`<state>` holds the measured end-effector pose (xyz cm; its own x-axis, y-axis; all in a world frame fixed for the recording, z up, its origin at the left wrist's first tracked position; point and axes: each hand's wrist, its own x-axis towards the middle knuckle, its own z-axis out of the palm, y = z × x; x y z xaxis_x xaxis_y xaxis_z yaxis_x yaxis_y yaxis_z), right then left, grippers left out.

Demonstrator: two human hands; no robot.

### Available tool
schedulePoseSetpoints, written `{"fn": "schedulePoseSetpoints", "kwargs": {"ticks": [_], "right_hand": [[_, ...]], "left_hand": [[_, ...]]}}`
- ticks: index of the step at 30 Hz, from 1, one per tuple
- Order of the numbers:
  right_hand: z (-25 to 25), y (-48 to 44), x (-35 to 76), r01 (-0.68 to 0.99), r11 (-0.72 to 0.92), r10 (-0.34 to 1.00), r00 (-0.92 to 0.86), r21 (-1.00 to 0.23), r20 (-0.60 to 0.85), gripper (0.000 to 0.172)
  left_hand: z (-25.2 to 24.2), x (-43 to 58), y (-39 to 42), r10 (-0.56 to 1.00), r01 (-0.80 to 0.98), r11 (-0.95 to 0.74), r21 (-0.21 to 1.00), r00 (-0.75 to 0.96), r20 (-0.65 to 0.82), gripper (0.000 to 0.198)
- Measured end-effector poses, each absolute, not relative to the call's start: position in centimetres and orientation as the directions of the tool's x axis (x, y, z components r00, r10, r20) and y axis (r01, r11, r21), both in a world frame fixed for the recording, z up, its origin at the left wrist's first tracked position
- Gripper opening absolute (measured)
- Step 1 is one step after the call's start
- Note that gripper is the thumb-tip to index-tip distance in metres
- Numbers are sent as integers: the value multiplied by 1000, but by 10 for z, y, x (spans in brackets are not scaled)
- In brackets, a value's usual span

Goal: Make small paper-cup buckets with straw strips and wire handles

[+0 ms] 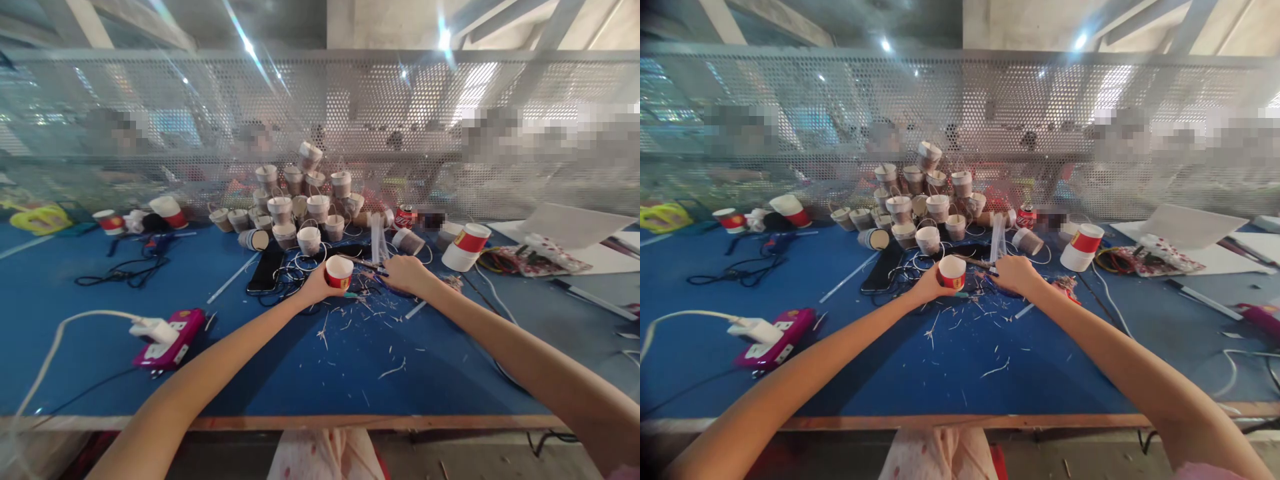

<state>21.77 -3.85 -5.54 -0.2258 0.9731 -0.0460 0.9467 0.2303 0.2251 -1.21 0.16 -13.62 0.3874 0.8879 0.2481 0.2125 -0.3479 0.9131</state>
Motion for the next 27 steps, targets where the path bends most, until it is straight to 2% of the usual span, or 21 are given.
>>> {"fn": "schedulePoseSetpoints", "kwargs": {"ticks": [2, 4, 11, 21, 27], "right_hand": [[-56, -38, 218, 947, 228, 974, -221, 227, -55, 75], [-56, -37, 218, 944, 233, 972, -227, 232, -54, 73], [-58, -37, 219, 934, 264, 965, -259, 240, -50, 74], [-53, -40, 228, 923, 269, 963, -259, 274, -70, 59], [-51, -40, 222, 912, 289, 957, -281, 291, -70, 56]], "left_hand": [[-134, -9, -1, 906, 290, -356, 888, 341, 252, 78], [-131, -10, 1, 892, 316, -380, 869, 374, 254, 74], [-125, -22, 20, 718, 149, -424, 894, 656, 231, 71], [-115, -21, 31, 632, 118, -326, 938, 765, 123, 64], [-118, -19, 39, 549, 104, -285, 953, 833, 73, 70]]}}
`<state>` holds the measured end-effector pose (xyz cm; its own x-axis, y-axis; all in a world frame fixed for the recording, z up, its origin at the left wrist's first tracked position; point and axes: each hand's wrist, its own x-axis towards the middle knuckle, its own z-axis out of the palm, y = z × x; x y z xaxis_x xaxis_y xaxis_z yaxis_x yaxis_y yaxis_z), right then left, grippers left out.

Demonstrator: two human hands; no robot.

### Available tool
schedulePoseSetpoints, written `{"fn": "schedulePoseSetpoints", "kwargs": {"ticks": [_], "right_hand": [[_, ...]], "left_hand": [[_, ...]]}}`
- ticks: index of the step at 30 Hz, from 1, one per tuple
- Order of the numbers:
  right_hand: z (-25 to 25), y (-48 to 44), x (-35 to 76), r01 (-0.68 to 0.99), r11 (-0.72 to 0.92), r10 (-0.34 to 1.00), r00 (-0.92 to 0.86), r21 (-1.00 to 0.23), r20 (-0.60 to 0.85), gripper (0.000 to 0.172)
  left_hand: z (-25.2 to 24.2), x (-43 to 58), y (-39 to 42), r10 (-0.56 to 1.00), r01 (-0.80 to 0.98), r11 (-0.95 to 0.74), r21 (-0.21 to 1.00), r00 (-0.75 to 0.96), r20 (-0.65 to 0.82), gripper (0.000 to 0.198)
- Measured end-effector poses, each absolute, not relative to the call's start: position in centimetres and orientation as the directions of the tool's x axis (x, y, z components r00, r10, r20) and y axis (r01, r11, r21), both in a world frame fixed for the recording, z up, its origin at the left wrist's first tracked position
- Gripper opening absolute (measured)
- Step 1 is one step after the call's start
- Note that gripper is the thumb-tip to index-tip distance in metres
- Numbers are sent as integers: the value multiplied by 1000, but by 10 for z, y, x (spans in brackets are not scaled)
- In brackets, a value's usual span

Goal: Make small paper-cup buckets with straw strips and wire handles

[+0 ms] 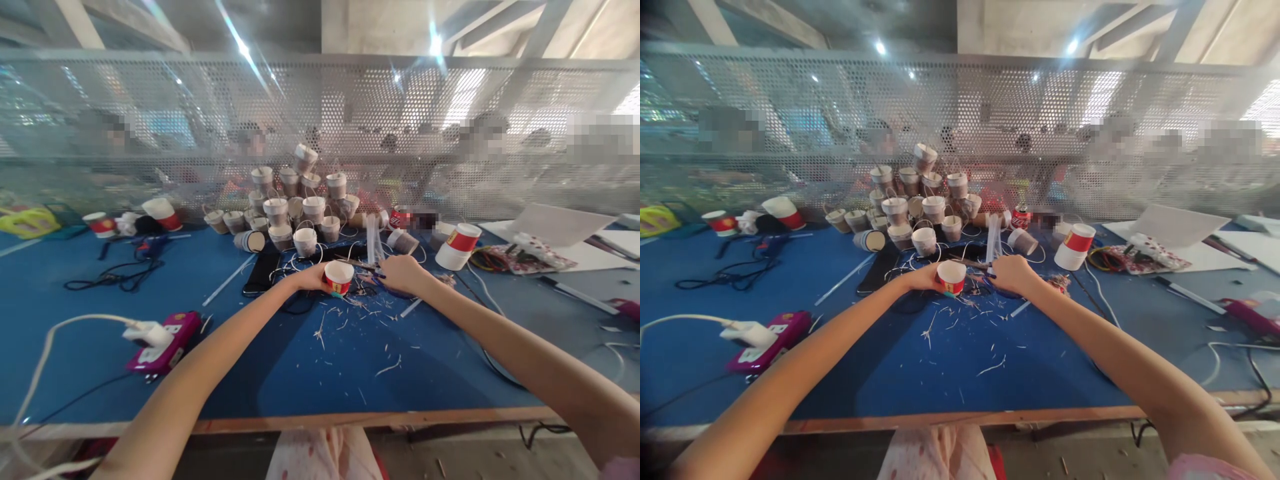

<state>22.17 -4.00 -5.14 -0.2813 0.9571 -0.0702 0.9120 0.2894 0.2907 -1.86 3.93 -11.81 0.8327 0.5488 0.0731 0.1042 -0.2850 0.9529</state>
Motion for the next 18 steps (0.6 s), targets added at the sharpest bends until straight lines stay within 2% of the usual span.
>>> {"fn": "schedulePoseSetpoints", "kwargs": {"ticks": [8, 18], "right_hand": [[-54, -39, 222, 914, 300, 953, -301, 274, -39, 59], [-58, -38, 226, 914, 286, 956, -291, 289, -25, 55]], "left_hand": [[-121, -18, 44, 521, 82, -290, 953, 849, 86, 64], [-120, -21, 33, 584, 60, -208, 976, 808, 75, 71]]}}
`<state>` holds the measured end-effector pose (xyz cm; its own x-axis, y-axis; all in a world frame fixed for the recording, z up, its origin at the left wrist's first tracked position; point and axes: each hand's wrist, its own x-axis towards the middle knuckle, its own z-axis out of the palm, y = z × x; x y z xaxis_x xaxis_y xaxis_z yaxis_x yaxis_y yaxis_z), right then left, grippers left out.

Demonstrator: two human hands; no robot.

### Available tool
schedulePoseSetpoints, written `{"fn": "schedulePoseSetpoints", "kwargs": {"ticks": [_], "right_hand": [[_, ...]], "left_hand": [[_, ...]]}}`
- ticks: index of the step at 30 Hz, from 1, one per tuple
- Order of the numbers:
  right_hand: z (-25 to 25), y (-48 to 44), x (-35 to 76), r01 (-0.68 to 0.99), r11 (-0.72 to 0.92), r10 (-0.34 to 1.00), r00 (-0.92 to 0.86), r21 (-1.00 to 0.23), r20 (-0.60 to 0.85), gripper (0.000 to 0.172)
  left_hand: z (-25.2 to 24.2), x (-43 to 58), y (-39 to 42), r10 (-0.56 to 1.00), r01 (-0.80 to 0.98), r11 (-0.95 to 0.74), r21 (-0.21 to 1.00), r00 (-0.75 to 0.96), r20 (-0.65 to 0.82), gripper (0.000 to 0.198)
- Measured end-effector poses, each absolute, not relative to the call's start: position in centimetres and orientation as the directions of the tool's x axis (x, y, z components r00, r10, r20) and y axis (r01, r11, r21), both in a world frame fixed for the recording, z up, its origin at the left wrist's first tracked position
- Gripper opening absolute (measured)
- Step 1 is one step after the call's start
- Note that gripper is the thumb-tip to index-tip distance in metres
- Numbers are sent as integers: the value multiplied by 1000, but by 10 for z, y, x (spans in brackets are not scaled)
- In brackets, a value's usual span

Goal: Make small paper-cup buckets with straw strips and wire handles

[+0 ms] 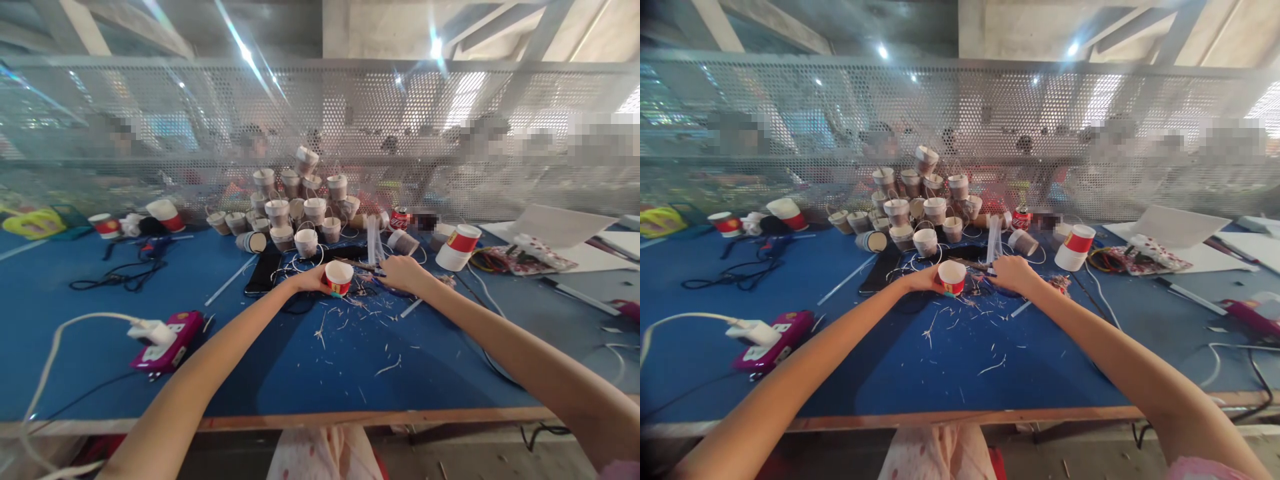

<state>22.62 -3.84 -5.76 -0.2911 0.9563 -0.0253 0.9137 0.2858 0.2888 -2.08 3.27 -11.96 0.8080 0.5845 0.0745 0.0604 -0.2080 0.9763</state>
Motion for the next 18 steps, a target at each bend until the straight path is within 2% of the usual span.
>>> {"fn": "schedulePoseSetpoints", "kwargs": {"ticks": [4, 8, 10, 18], "right_hand": [[-57, -41, 224, 918, 275, 959, -282, 285, -18, 59], [-55, -42, 224, 919, 267, 963, -269, 290, -36, 55], [-54, -42, 225, 916, 270, 962, -268, 296, -50, 53], [-51, -40, 223, 907, 287, 957, -283, 309, -58, 53]], "left_hand": [[-128, -20, 16, 704, 3, -221, 975, 693, 157, 80], [-134, -16, 10, 829, 158, -334, 929, 518, 210, 72], [-133, -15, 12, 814, 190, -359, 914, 542, 207, 68], [-127, -15, 30, 661, 47, -305, 951, 730, 176, 71]]}}
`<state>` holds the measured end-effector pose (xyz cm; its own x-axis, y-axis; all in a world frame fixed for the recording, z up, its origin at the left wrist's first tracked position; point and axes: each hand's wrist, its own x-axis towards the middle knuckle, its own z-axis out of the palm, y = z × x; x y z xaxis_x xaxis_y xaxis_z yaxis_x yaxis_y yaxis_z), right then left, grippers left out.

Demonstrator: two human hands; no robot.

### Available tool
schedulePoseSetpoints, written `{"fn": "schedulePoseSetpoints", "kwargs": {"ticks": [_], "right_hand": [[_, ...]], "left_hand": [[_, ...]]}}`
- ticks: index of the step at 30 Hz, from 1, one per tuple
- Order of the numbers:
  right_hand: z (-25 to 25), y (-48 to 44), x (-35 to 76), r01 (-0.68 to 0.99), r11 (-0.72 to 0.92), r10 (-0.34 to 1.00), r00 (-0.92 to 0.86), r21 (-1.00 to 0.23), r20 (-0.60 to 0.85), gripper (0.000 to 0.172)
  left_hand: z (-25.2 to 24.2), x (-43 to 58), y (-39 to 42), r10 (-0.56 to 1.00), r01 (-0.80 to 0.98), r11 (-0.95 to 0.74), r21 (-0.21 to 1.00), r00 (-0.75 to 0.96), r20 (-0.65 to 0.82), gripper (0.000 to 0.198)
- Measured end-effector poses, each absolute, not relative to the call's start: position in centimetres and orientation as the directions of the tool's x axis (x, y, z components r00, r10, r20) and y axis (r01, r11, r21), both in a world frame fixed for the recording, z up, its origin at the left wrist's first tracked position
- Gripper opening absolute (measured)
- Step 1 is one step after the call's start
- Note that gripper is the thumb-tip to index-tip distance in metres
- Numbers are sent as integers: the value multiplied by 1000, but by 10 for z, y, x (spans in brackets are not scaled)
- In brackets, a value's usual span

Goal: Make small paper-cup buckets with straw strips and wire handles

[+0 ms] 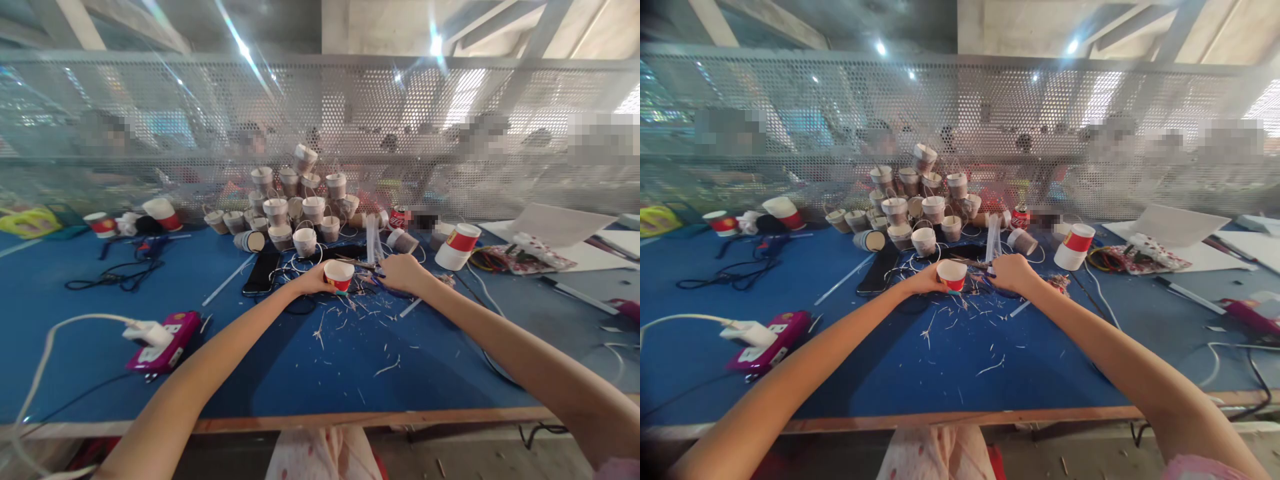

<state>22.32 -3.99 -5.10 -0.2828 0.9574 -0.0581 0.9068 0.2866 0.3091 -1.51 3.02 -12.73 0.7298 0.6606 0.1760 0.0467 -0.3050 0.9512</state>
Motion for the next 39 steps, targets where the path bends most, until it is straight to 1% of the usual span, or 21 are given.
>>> {"fn": "schedulePoseSetpoints", "kwargs": {"ticks": [3, 6, 11, 16, 21, 24, 26, 27, 28, 30, 32, 35, 37, 39], "right_hand": [[-53, -39, 225, 907, 285, 958, -283, 311, -52, 49], [-55, -39, 228, 910, 286, 957, -286, 300, -43, 50], [-54, -38, 230, 914, 292, 956, -289, 283, -51, 51], [-57, -39, 229, 919, 289, 957, -285, 268, -54, 57], [-59, -40, 229, 912, 293, 955, -290, 288, -53, 51], [-57, -39, 231, 938, 226, 972, -233, 264, -5, 49], [-56, -37, 233, 973, 138, 989, -146, 184, 27, 49], [-57, -36, 235, 991, 94, 994, -98, 94, 37, 49], [-59, -35, 236, 998, 58, 997, -57, -23, 43, 51], [-65, -33, 236, 969, 24, 999, -13, -247, 48, 55], [-74, -32, 234, 888, 4, 1000, 7, -460, 22, 59], [-86, -34, 227, 705, -83, 996, 31, -705, -87, 58], [-91, -36, 221, 594, -143, 988, 41, -792, -148, 57], [-93, -37, 217, 552, -171, 983, 45, -816, -176, 58]], "left_hand": [[-125, -15, 33, 649, 75, -317, 946, 744, 158, 71], [-124, -14, 34, 657, 96, -316, 944, 740, 145, 69], [-124, -13, 34, 671, 69, -280, 958, 727, 144, 66], [-122, -12, 31, 680, 36, -242, 970, 719, 143, 67], [-120, -11, 28, 680, 23, -214, 977, 721, 132, 70], [-122, -10, 25, 700, 27, -169, 985, 707, 101, 70], [-123, -8, 23, 724, -1, -124, 992, 683, 91, 72], [-123, -8, 22, 742, -21, -100, 995, 665, 89, 72], [-124, -7, 22, 762, -42, -76, 996, 642, 85, 71], [-124, -6, 21, 802, -92, -18, 996, 594, 69, 68], [-123, -5, 21, 820, -150, 53, 987, 571, 42, 63], [-122, -5, 22, 814, -238, 143, 961, 581, 23, 60], [-122, -6, 22, 810, -268, 162, 950, 585, 27, 57], [-122, -6, 22, 808, -275, 172, 946, 589, 24, 54]]}}
